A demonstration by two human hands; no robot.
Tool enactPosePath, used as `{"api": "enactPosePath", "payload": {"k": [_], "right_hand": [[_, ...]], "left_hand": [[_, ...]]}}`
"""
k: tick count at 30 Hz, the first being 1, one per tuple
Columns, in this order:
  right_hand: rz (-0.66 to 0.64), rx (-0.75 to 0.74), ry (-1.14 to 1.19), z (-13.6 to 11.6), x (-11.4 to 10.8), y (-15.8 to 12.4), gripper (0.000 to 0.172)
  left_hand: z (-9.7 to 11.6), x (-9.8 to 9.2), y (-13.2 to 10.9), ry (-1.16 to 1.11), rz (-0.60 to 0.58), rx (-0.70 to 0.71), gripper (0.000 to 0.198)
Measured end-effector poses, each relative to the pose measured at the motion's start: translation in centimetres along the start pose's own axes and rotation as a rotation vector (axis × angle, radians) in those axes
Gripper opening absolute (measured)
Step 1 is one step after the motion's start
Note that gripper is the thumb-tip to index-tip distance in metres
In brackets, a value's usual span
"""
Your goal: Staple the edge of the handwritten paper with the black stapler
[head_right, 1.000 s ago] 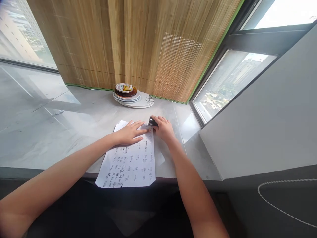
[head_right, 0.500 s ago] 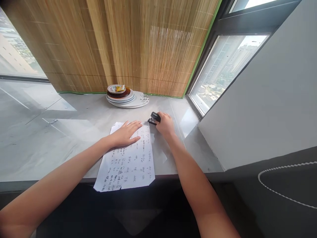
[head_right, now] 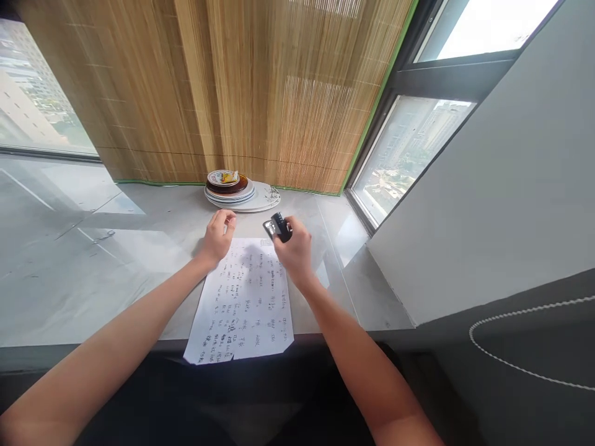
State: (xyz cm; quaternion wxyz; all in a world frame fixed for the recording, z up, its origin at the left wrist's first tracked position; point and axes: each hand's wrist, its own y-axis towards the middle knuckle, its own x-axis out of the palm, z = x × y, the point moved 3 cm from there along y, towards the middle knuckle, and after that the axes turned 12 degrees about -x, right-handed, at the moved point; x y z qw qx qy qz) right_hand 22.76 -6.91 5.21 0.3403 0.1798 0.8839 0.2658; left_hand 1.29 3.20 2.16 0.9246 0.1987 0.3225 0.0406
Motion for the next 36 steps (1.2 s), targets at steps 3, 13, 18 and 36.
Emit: {"api": "enactPosePath", "payload": {"k": [3, 13, 18, 36], "right_hand": [[-0.206, 0.023, 0.112, -3.3, 2.5, -2.7, 0.017], [-0.499, 0.044, -0.048, -1.8, 2.3, -5.0, 0.028], [-0.536, 0.142, 0.061, 0.8, -0.1, -4.3, 0.027], [-0.571, 0.116, -0.470, 9.4, 2.8, 0.5, 0.073]], "left_hand": [[-1.1, -0.3, 0.8, 0.018, 0.082, -0.050, 0.016], [-1.8, 0.4, 1.5, 0.028, 0.015, -0.032, 0.021], [-2.1, 0.6, 1.6, 0.021, 0.001, -0.051, 0.022], [-1.5, 0.9, 1.4, 0.089, -0.030, -0.069, 0.025]]}}
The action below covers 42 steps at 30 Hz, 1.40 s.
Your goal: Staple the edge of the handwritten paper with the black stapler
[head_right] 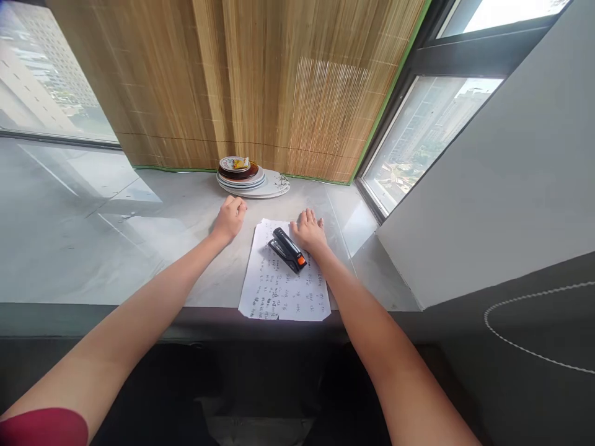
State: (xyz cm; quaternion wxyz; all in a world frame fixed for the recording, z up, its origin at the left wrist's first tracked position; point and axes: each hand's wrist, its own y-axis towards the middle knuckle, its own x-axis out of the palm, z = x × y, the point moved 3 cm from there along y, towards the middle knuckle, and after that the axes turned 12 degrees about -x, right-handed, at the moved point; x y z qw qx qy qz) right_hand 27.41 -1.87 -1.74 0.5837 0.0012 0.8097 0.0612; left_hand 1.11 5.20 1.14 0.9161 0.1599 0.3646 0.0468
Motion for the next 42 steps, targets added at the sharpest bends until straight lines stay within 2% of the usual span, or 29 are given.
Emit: {"api": "enactPosePath", "payload": {"k": [3, 5, 7, 9, 11, 13, 15, 17, 19, 21, 24, 27, 30, 37, 39, 42], "right_hand": [[-0.019, -0.023, -0.029, -0.5, 0.0, -0.1, 0.069], [-0.017, -0.050, -0.046, -1.4, 0.3, 0.0, 0.068], [-0.027, -0.098, -0.054, -3.1, 1.2, 0.4, 0.070], [-0.043, -0.159, -0.051, -6.1, 2.5, 1.1, 0.073], [-0.044, -0.208, -0.038, -10.1, 3.9, 2.0, 0.076], [-0.036, -0.227, -0.020, -14.4, 5.2, 3.0, 0.076], [-0.041, -0.240, 0.001, -18.6, 6.2, 4.0, 0.075], [-0.062, -0.263, 0.018, -21.8, 7.0, 5.0, 0.076], [-0.081, -0.291, 0.027, -24.0, 7.6, 5.9, 0.075], [-0.088, -0.318, 0.030, -25.0, 8.0, 6.5, 0.074], [-0.089, -0.344, 0.026, -25.0, 8.2, 6.8, 0.075], [-0.074, -0.314, 0.016, -23.6, 7.9, 6.3, 0.077], [-0.038, -0.244, 0.000, -20.5, 7.2, 5.2, 0.076], [0.035, -0.134, -0.049, -10.4, 4.4, 0.6, 0.071], [0.070, -0.118, -0.060, -9.2, 3.9, -0.3, 0.068], [0.155, -0.129, -0.089, -9.4, 3.2, -1.0, 0.058]], "left_hand": [[-0.4, -1.8, -1.7, 0.095, -0.015, -0.068, 0.028], [-2.1, -4.2, -3.7, 0.198, -0.024, -0.116, 0.028], [-4.7, -7.6, -6.3, 0.325, -0.061, -0.107, 0.025], [-7.6, -11.5, -9.0, 0.443, -0.053, -0.115, 0.030], [-10.1, -15.0, -11.1, 0.513, -0.032, -0.214, 0.038], [-11.5, -17.1, -12.4, 0.532, -0.049, -0.270, 0.043], [-11.8, -17.8, -12.8, 0.536, -0.050, -0.284, 0.044], [-11.7, -17.6, -12.6, 0.544, -0.030, -0.282, 0.044], [-11.5, -17.2, -12.3, 0.556, -0.025, -0.275, 0.047], [-11.6, -16.9, -12.2, 0.579, -0.037, -0.283, 0.051], [-11.9, -16.9, -12.3, 0.633, -0.052, -0.318, 0.053], [-12.0, -16.9, -12.4, 0.664, -0.056, -0.319, 0.052], [-11.8, -16.9, -12.3, 0.690, -0.051, -0.305, 0.052], [-12.0, -16.8, -12.0, 0.727, -0.040, -0.294, 0.051], [-12.1, -16.8, -12.0, 0.725, -0.043, -0.286, 0.051], [-12.1, -16.8, -12.0, 0.722, -0.052, -0.277, 0.052]]}}
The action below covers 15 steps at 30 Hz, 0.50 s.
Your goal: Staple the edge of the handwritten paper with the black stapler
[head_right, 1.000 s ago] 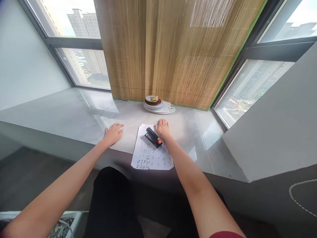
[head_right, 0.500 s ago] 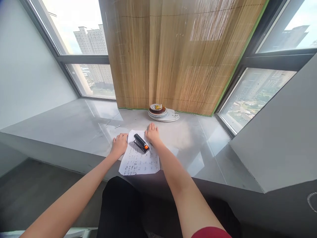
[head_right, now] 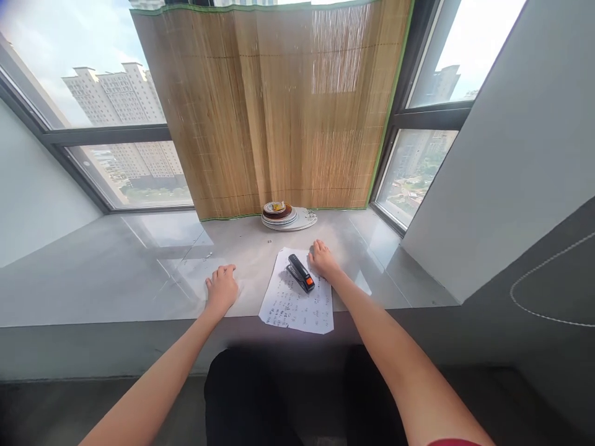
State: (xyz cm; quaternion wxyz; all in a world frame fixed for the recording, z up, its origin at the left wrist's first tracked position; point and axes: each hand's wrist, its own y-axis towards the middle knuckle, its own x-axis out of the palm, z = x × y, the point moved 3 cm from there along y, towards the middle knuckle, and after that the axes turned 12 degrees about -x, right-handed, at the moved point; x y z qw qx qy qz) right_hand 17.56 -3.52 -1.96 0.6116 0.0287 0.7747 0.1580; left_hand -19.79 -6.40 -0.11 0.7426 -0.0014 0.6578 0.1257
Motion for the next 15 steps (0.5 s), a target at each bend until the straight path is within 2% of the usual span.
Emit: {"api": "enactPosePath", "payload": {"k": [3, 6, 10, 15], "right_hand": [[0.073, 0.022, -0.083, -1.0, -0.6, 0.0, 0.042], [0.072, 0.061, -0.157, -1.4, -1.0, -0.1, 0.033], [-0.002, 0.085, -0.140, -1.1, -1.1, 0.0, 0.030], [-0.016, 0.102, -0.104, -0.8, -1.3, 0.2, 0.029]], "left_hand": [[0.0, 0.1, 0.0, -0.002, 0.004, 0.003, 0.052], [0.1, 0.2, 0.1, -0.011, 0.015, 0.008, 0.052], [0.3, 0.3, 0.0, -0.054, -0.012, 0.003, 0.055], [0.6, 0.5, 0.3, -0.116, -0.038, -0.048, 0.059]]}}
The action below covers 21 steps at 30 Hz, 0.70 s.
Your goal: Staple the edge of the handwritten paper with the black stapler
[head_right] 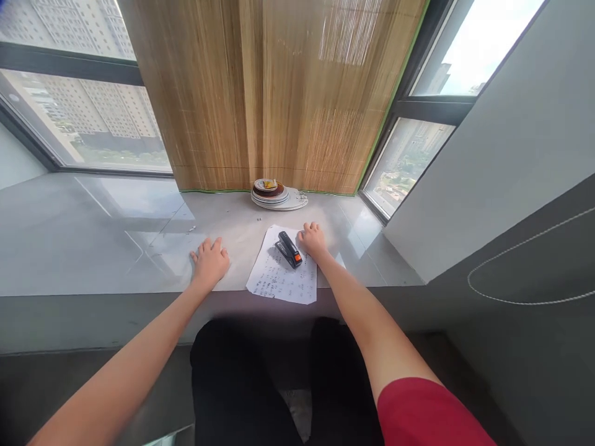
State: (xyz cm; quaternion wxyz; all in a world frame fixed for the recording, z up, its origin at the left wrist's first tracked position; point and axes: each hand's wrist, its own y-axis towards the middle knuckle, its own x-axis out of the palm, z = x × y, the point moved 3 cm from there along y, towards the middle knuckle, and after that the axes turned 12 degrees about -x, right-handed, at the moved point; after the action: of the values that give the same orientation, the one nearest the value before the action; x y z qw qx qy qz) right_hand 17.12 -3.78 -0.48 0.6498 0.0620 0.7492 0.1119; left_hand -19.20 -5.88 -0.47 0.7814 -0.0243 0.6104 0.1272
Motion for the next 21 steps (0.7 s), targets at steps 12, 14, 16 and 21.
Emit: {"api": "enactPosePath", "payload": {"k": [12, 14, 16, 21], "right_hand": [[-0.023, -0.012, 0.053, 0.87, 0.26, 0.27, 0.028], [-0.031, -0.009, 0.064, 0.82, 0.18, 0.23, 0.029], [-0.038, -0.003, 0.075, 0.75, 0.13, 0.19, 0.030], [-0.029, 0.006, 0.097, 0.72, 0.11, 0.24, 0.034]], "left_hand": [[0.42, -0.01, 0.12, 0.057, -0.079, 0.032, 0.067], [0.49, -0.08, 0.07, 0.064, -0.073, 0.026, 0.066], [0.52, -0.13, 0.03, 0.073, -0.072, 0.019, 0.065], [0.48, -0.10, 0.18, 0.105, -0.070, 0.022, 0.064]]}}
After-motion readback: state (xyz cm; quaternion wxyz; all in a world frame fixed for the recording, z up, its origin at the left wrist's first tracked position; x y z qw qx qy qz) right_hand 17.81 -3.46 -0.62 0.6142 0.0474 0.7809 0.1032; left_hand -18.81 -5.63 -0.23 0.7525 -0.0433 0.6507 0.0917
